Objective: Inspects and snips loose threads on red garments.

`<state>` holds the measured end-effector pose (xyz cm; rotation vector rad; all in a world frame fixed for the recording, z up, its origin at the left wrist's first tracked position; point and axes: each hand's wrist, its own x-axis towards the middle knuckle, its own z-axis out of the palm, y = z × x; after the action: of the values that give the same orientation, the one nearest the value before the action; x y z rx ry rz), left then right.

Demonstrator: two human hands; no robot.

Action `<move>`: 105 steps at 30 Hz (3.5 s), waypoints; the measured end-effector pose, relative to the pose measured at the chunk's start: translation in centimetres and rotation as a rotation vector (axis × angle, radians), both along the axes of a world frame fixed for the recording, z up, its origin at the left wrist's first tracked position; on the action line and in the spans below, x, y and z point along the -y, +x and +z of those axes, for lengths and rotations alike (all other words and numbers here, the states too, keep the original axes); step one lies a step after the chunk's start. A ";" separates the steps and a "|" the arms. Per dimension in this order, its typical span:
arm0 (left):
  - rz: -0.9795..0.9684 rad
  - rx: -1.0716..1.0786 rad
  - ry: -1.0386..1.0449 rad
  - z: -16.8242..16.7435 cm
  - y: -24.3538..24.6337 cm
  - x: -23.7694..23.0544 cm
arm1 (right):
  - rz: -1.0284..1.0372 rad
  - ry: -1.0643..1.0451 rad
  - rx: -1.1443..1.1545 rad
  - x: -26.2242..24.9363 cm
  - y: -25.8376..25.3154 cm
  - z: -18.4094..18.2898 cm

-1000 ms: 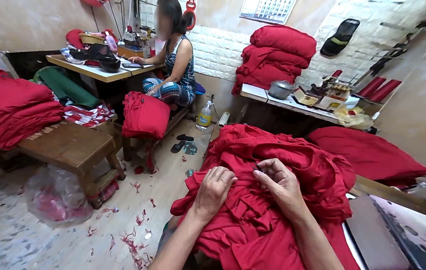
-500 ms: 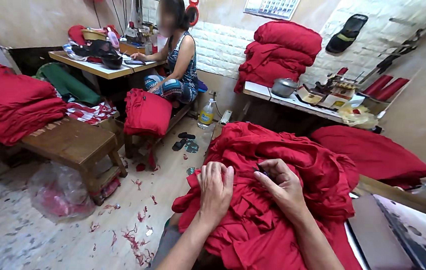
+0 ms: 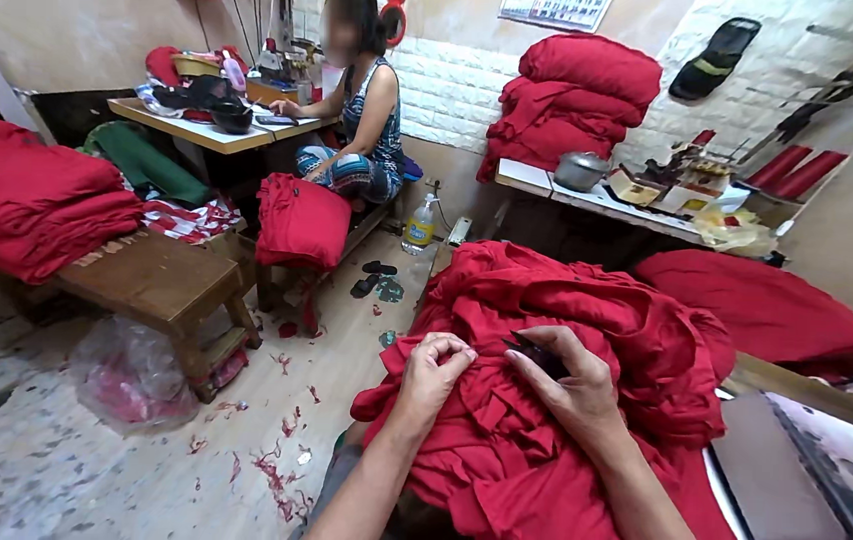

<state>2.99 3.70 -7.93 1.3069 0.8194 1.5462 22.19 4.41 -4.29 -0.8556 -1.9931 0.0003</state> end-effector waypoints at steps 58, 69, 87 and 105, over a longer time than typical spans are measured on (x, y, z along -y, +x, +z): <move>0.254 -0.313 0.055 0.7 0.9 1.0 | -0.121 0.229 0.352 0.5 0.2 1.6; 0.219 -0.244 0.110 0.3 0.7 1.1 | -0.148 0.320 0.438 0.4 -1.5 1.5; 0.196 -0.174 0.069 -0.7 -4.4 1.0 | -0.060 -0.001 -0.030 0.3 -0.4 1.3; 0.170 -0.749 0.149 3.7 -0.2 -0.6 | -0.275 -0.192 0.150 0.3 -0.3 3.5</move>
<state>2.74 4.28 -4.22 2.0148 1.3169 1.2468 21.89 4.12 -0.78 -1.2819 -2.0208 -0.0311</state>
